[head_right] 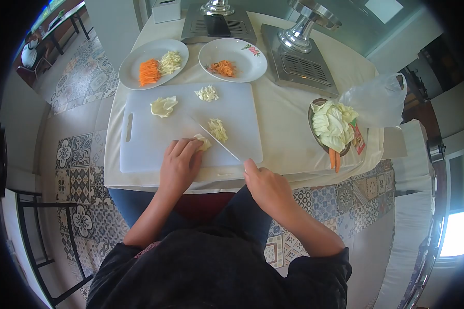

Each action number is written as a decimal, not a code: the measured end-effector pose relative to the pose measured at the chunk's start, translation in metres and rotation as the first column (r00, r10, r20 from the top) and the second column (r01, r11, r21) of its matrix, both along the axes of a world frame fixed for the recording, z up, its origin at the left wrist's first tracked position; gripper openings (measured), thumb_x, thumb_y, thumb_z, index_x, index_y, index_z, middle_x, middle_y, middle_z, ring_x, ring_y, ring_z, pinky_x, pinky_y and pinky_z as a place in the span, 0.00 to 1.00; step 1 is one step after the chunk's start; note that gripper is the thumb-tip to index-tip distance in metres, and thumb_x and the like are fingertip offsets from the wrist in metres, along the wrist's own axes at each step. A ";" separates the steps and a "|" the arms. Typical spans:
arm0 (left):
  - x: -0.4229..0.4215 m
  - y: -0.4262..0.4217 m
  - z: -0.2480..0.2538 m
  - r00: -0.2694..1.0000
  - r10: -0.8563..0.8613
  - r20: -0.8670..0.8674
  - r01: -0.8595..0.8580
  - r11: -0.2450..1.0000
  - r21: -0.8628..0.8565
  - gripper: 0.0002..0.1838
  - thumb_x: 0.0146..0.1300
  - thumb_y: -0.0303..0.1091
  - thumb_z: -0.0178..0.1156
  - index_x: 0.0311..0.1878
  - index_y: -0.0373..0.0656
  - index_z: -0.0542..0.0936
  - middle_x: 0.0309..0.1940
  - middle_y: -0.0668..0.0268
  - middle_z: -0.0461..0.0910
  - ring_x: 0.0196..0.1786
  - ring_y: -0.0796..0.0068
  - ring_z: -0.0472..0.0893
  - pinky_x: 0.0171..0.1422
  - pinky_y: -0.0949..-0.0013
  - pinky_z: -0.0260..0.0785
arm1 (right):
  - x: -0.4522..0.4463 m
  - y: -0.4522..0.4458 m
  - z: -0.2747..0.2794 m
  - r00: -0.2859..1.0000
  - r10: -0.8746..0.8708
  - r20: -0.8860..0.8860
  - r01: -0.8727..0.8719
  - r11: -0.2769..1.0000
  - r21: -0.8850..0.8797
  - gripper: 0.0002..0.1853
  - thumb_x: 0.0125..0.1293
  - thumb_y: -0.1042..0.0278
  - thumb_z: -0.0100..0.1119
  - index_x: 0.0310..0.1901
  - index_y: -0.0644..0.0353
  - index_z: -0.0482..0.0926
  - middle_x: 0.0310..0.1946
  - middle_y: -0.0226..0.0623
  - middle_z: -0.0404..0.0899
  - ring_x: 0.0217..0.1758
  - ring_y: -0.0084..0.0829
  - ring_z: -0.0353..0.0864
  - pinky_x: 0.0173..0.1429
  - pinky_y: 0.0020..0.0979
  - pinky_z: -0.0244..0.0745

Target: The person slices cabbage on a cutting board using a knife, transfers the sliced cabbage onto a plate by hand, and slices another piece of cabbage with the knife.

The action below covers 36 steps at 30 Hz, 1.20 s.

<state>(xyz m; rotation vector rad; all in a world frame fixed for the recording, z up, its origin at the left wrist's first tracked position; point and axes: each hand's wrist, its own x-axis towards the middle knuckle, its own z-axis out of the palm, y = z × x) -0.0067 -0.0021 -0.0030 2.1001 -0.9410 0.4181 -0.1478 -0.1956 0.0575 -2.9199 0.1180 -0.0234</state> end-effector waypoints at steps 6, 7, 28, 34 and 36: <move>0.000 0.000 0.000 1.000 0.000 0.005 0.000 1.000 0.010 0.12 0.61 0.28 0.64 0.49 0.44 0.81 0.47 0.65 0.81 0.49 0.61 0.79 0.56 0.59 0.71 | 0.005 -0.001 0.007 0.999 0.005 0.040 -0.008 0.997 0.073 0.11 0.75 0.63 0.53 0.48 0.58 0.65 0.24 0.45 0.80 0.28 0.53 0.82 0.30 0.52 0.75; 0.000 0.001 0.000 1.000 0.000 0.005 0.000 1.000 0.013 0.12 0.61 0.28 0.64 0.49 0.44 0.81 0.47 0.65 0.81 0.49 0.61 0.79 0.56 0.59 0.71 | 0.005 -0.001 0.008 0.999 0.005 0.035 -0.007 0.997 0.072 0.11 0.75 0.63 0.53 0.48 0.58 0.65 0.24 0.45 0.80 0.29 0.53 0.82 0.30 0.52 0.75; -0.001 0.001 0.005 1.000 -0.006 -0.014 0.006 1.000 -0.006 0.14 0.56 0.23 0.66 0.47 0.42 0.83 0.47 0.62 0.83 0.49 0.57 0.81 0.56 0.58 0.73 | -0.001 0.011 0.011 0.999 0.035 -0.030 -0.033 0.997 0.063 0.11 0.75 0.64 0.53 0.49 0.59 0.66 0.23 0.46 0.79 0.26 0.52 0.82 0.27 0.50 0.76; -0.002 0.000 0.004 1.000 0.005 -0.007 -0.005 1.000 -0.008 0.14 0.55 0.23 0.67 0.47 0.41 0.83 0.47 0.62 0.83 0.48 0.57 0.81 0.55 0.58 0.73 | -0.001 0.014 0.009 0.997 0.049 -0.064 -0.046 0.998 0.053 0.11 0.76 0.64 0.52 0.48 0.61 0.65 0.20 0.48 0.78 0.24 0.53 0.81 0.26 0.51 0.76; -0.002 0.000 0.004 1.000 0.005 -0.006 -0.005 1.000 -0.010 0.14 0.55 0.23 0.67 0.47 0.41 0.83 0.47 0.62 0.83 0.48 0.58 0.81 0.55 0.58 0.73 | -0.002 0.014 0.014 0.995 0.048 -0.087 -0.043 0.998 0.055 0.11 0.76 0.64 0.52 0.48 0.62 0.65 0.20 0.49 0.78 0.24 0.53 0.82 0.26 0.51 0.76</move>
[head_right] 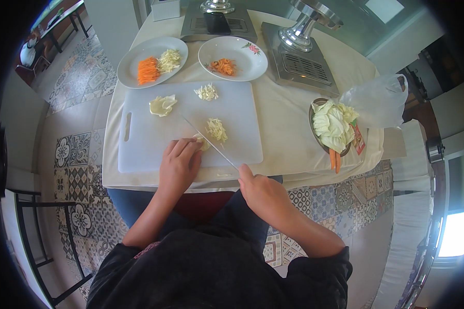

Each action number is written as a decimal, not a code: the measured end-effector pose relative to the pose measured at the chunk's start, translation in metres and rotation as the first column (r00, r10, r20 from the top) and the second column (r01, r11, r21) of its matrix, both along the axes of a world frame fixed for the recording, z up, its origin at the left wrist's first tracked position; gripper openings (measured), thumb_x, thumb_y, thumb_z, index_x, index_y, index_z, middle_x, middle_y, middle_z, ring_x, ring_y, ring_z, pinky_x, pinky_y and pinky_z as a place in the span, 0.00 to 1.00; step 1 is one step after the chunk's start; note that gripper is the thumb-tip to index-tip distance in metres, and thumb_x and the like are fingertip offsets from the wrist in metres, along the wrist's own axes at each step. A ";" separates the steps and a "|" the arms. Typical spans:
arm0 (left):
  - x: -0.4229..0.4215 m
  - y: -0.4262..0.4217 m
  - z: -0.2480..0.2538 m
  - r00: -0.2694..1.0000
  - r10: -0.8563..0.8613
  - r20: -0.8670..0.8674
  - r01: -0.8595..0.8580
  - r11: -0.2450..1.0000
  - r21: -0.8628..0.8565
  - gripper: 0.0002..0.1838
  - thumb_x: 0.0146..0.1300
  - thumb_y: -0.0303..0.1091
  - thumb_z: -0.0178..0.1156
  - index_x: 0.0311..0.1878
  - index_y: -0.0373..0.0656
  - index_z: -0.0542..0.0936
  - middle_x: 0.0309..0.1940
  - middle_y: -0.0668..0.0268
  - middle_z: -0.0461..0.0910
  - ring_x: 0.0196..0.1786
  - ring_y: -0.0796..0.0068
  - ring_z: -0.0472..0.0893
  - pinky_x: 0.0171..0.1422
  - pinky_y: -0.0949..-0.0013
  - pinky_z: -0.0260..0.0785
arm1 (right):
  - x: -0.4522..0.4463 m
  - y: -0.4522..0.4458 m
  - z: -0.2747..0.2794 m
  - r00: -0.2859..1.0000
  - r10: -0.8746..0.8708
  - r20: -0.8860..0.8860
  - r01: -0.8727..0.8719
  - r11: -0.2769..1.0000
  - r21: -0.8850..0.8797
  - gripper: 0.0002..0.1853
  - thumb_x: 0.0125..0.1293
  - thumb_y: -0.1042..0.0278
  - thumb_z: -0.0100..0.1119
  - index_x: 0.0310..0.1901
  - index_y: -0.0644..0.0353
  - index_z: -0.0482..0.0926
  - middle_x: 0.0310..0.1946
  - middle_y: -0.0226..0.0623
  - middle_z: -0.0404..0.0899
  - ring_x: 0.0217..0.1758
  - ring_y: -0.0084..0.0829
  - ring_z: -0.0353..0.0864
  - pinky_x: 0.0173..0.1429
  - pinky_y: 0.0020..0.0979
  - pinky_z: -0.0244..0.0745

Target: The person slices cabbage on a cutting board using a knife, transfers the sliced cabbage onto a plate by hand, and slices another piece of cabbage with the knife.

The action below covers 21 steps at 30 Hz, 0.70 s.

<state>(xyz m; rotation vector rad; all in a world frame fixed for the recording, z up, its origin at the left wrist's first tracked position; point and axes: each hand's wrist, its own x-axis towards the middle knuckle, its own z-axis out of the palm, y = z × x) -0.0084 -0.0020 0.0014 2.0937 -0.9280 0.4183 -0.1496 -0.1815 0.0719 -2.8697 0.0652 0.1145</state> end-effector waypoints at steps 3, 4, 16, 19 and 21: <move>0.001 0.000 -0.002 1.000 0.003 0.003 -0.003 1.000 -0.002 0.14 0.55 0.22 0.67 0.46 0.41 0.83 0.46 0.62 0.83 0.48 0.58 0.81 0.55 0.58 0.73 | -0.004 -0.003 0.008 0.999 -0.004 -0.043 0.005 1.000 0.024 0.11 0.76 0.64 0.51 0.48 0.62 0.65 0.20 0.50 0.78 0.24 0.54 0.82 0.27 0.52 0.76; 0.001 -0.001 -0.003 1.000 0.005 0.003 -0.005 1.000 -0.002 0.14 0.55 0.22 0.67 0.46 0.41 0.83 0.46 0.62 0.83 0.48 0.58 0.81 0.55 0.59 0.73 | -0.006 -0.004 0.012 0.998 -0.004 -0.058 0.005 1.000 0.023 0.11 0.76 0.64 0.51 0.48 0.63 0.65 0.20 0.50 0.78 0.25 0.54 0.82 0.28 0.52 0.75; 0.002 -0.001 -0.003 1.000 -0.022 0.012 0.023 0.999 -0.022 0.13 0.55 0.21 0.67 0.45 0.40 0.83 0.46 0.62 0.84 0.46 0.57 0.81 0.54 0.59 0.74 | -0.018 -0.005 0.055 0.957 -0.033 -0.287 0.055 0.996 0.068 0.10 0.76 0.67 0.49 0.47 0.66 0.64 0.21 0.55 0.78 0.28 0.58 0.82 0.32 0.56 0.74; 0.002 0.000 -0.002 0.999 -0.033 0.014 0.034 0.999 -0.037 0.13 0.55 0.20 0.66 0.45 0.40 0.83 0.46 0.61 0.84 0.46 0.57 0.81 0.53 0.59 0.74 | -0.009 -0.001 0.037 0.965 -0.038 -0.260 0.064 0.993 0.094 0.10 0.76 0.67 0.49 0.48 0.66 0.64 0.22 0.55 0.79 0.28 0.58 0.82 0.32 0.56 0.74; 0.003 0.000 -0.002 0.999 -0.039 0.004 0.039 0.999 -0.035 0.13 0.54 0.20 0.66 0.45 0.40 0.83 0.46 0.61 0.84 0.45 0.57 0.81 0.53 0.59 0.74 | -0.005 0.000 0.020 0.981 -0.018 -0.192 0.039 0.993 0.108 0.10 0.76 0.67 0.48 0.48 0.66 0.65 0.22 0.55 0.80 0.28 0.57 0.82 0.32 0.55 0.75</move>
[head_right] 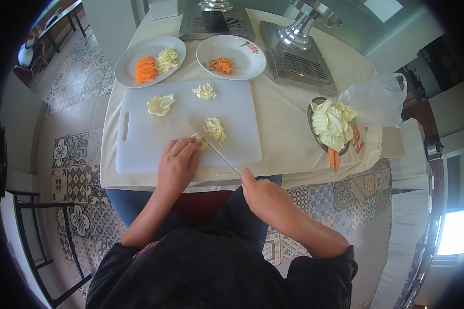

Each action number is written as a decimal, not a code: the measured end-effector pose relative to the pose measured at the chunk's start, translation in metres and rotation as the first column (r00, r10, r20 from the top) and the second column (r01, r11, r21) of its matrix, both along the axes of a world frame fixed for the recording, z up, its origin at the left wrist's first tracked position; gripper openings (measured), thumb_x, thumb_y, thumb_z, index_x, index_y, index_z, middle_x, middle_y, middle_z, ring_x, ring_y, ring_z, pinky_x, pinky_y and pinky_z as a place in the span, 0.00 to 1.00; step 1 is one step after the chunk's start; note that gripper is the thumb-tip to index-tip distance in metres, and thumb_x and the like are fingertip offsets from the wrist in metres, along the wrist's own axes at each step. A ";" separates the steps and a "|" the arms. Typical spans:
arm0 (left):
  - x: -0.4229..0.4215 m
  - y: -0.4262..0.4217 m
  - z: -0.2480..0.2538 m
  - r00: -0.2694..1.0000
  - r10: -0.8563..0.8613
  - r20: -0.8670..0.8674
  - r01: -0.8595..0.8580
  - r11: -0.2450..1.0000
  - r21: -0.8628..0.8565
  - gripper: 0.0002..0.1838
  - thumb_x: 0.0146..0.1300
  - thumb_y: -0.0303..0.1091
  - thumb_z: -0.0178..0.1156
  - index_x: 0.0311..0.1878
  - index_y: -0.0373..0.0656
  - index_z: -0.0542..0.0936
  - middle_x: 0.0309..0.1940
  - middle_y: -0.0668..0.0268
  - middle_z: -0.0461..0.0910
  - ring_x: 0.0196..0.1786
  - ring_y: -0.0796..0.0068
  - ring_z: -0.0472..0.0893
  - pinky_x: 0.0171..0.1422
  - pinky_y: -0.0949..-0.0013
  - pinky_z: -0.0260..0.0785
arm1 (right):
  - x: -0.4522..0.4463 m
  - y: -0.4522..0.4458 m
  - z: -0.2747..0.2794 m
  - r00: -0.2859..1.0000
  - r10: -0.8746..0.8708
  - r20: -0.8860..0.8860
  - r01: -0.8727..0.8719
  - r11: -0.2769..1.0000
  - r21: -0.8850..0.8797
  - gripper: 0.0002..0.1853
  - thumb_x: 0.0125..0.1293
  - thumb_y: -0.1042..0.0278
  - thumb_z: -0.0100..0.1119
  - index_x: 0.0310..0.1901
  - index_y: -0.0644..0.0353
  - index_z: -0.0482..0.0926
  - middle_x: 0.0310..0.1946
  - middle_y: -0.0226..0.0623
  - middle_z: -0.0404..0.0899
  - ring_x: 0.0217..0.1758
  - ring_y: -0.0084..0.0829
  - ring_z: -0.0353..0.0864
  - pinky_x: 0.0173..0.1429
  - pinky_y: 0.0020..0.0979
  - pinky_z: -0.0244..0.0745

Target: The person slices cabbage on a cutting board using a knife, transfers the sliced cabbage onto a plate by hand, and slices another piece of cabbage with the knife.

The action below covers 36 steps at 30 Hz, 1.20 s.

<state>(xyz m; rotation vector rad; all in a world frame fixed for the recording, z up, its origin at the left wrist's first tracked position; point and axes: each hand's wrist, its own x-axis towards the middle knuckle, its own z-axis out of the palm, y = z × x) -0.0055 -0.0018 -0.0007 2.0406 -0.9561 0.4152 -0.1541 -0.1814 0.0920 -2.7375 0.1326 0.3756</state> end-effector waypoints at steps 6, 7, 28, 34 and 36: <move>0.000 -0.001 -0.006 0.999 0.031 0.028 -0.032 0.999 0.034 0.10 0.59 0.26 0.65 0.44 0.44 0.82 0.46 0.67 0.82 0.47 0.62 0.79 0.53 0.60 0.73 | 0.007 0.006 -0.025 0.998 0.019 0.062 -0.013 0.995 -0.103 0.11 0.74 0.68 0.48 0.51 0.65 0.65 0.21 0.53 0.79 0.27 0.55 0.83 0.29 0.52 0.77; 0.000 -0.001 -0.006 0.999 0.034 0.025 -0.034 0.999 0.034 0.10 0.59 0.26 0.65 0.44 0.44 0.82 0.46 0.67 0.82 0.47 0.62 0.79 0.53 0.60 0.73 | 0.004 0.006 -0.029 0.997 0.022 0.076 -0.012 0.992 -0.125 0.11 0.73 0.68 0.48 0.51 0.65 0.66 0.22 0.53 0.79 0.27 0.54 0.83 0.28 0.51 0.77; -0.002 0.000 0.000 1.000 0.027 0.009 -0.027 0.999 0.034 0.13 0.56 0.22 0.66 0.46 0.42 0.82 0.46 0.62 0.83 0.47 0.57 0.80 0.55 0.58 0.73 | -0.015 -0.016 -0.012 0.970 -0.046 0.240 0.111 0.959 -0.262 0.10 0.73 0.62 0.56 0.47 0.55 0.69 0.25 0.43 0.80 0.27 0.50 0.83 0.29 0.48 0.77; -0.002 0.001 0.004 0.998 0.020 -0.055 -0.018 0.999 0.037 0.18 0.59 0.26 0.65 0.54 0.45 0.79 0.50 0.63 0.80 0.52 0.58 0.78 0.58 0.58 0.70 | -0.013 -0.016 -0.006 0.941 -0.077 0.331 0.171 0.948 -0.267 0.12 0.70 0.62 0.60 0.51 0.51 0.73 0.28 0.39 0.79 0.29 0.46 0.84 0.31 0.46 0.78; -0.001 0.001 0.006 0.997 0.026 -0.068 -0.026 1.000 0.001 0.20 0.59 0.28 0.66 0.56 0.47 0.79 0.52 0.61 0.78 0.55 0.57 0.77 0.59 0.57 0.68 | -0.014 -0.017 -0.002 0.932 -0.086 0.353 0.189 0.945 -0.268 0.13 0.68 0.64 0.63 0.52 0.49 0.74 0.29 0.38 0.78 0.30 0.44 0.84 0.32 0.44 0.78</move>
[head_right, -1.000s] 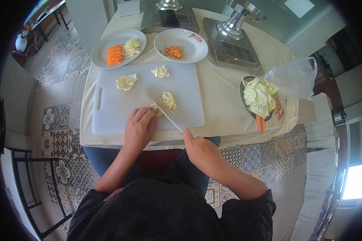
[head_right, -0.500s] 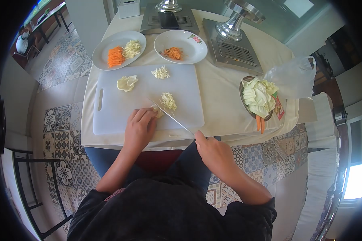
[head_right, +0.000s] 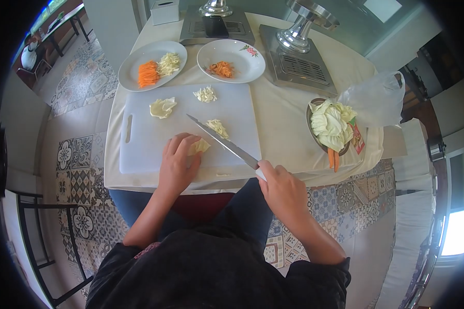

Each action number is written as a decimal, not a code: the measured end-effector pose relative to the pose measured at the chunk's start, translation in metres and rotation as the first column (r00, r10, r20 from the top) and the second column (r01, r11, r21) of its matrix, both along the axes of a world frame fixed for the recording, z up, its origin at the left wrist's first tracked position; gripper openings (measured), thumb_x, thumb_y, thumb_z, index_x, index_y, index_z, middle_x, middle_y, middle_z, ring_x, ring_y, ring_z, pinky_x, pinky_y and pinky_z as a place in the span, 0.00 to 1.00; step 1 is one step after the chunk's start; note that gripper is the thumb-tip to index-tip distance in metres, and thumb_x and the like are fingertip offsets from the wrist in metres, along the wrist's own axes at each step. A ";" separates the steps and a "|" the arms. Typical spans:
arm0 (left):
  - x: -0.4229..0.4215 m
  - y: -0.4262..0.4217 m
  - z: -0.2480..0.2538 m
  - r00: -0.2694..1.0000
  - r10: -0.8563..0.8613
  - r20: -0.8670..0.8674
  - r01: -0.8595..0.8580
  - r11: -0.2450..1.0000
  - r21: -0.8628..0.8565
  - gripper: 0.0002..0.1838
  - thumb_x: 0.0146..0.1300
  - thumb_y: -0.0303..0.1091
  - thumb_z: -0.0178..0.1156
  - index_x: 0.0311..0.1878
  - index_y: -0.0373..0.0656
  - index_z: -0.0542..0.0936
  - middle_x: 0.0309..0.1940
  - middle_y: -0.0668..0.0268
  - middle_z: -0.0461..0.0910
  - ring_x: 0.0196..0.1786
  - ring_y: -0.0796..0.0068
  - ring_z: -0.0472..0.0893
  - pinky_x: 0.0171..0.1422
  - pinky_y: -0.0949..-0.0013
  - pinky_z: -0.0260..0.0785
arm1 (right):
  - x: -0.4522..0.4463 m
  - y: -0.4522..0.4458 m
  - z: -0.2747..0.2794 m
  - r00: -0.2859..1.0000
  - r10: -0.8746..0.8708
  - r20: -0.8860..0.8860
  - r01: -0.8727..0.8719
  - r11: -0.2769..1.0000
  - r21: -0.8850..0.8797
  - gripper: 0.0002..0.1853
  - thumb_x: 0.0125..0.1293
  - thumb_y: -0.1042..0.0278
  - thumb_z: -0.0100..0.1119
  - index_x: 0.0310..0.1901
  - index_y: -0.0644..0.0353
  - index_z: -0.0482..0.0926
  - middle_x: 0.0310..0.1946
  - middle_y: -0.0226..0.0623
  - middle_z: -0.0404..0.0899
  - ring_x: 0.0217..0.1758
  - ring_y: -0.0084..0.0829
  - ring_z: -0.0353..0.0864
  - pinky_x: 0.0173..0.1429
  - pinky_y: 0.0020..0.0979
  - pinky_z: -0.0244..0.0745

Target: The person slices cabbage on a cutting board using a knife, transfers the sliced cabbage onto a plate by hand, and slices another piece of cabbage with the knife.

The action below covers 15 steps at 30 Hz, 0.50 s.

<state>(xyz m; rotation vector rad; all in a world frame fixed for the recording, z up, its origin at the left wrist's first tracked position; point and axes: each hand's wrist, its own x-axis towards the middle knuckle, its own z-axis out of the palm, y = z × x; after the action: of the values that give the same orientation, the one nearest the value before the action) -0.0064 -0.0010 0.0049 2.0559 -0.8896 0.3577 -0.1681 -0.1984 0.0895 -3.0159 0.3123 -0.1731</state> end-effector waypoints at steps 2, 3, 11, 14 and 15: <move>0.000 -0.001 0.003 1.000 0.022 -0.002 -0.022 1.000 -0.005 0.21 0.59 0.29 0.66 0.57 0.49 0.79 0.55 0.59 0.77 0.57 0.55 0.76 0.61 0.55 0.67 | -0.003 -0.002 -0.001 1.000 -0.018 0.025 0.018 1.000 -0.025 0.16 0.65 0.66 0.65 0.53 0.46 0.76 0.29 0.36 0.76 0.32 0.41 0.83 0.33 0.42 0.78; 0.000 -0.002 0.005 0.999 0.041 0.003 -0.041 0.999 0.008 0.21 0.59 0.30 0.67 0.57 0.49 0.80 0.57 0.59 0.76 0.58 0.54 0.75 0.62 0.54 0.66 | -0.005 -0.003 -0.001 0.999 -0.026 0.037 0.028 0.999 -0.038 0.17 0.64 0.67 0.67 0.53 0.45 0.76 0.30 0.35 0.75 0.32 0.40 0.83 0.34 0.42 0.78; 0.006 -0.018 0.013 0.996 0.065 0.057 -0.071 0.990 0.125 0.15 0.64 0.35 0.64 0.55 0.52 0.83 0.67 0.58 0.70 0.66 0.50 0.70 0.68 0.49 0.60 | -0.015 -0.006 0.002 0.996 -0.047 0.082 0.053 0.995 -0.083 0.23 0.56 0.71 0.71 0.55 0.43 0.80 0.30 0.33 0.72 0.35 0.37 0.81 0.35 0.39 0.78; 0.010 -0.024 0.011 0.998 0.053 0.027 -0.057 0.982 0.182 0.14 0.66 0.37 0.62 0.54 0.52 0.84 0.69 0.58 0.68 0.67 0.50 0.68 0.70 0.48 0.57 | -0.018 -0.006 0.003 0.995 -0.051 0.082 0.058 0.995 -0.084 0.23 0.56 0.71 0.71 0.55 0.43 0.80 0.30 0.33 0.72 0.35 0.37 0.81 0.35 0.40 0.78; 0.011 -0.025 0.011 0.998 0.047 0.030 -0.052 0.980 0.192 0.14 0.66 0.37 0.62 0.54 0.52 0.85 0.70 0.59 0.68 0.68 0.50 0.68 0.70 0.48 0.57 | -0.019 -0.007 0.003 0.995 -0.053 0.080 0.060 0.995 -0.085 0.23 0.56 0.71 0.70 0.55 0.43 0.80 0.30 0.33 0.72 0.35 0.37 0.81 0.36 0.40 0.78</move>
<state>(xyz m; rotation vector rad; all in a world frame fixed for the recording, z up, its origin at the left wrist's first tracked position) 0.0048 -0.0258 0.0156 2.2595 -0.9204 0.3365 -0.1867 -0.2053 0.0929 -3.0779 0.3929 -0.3158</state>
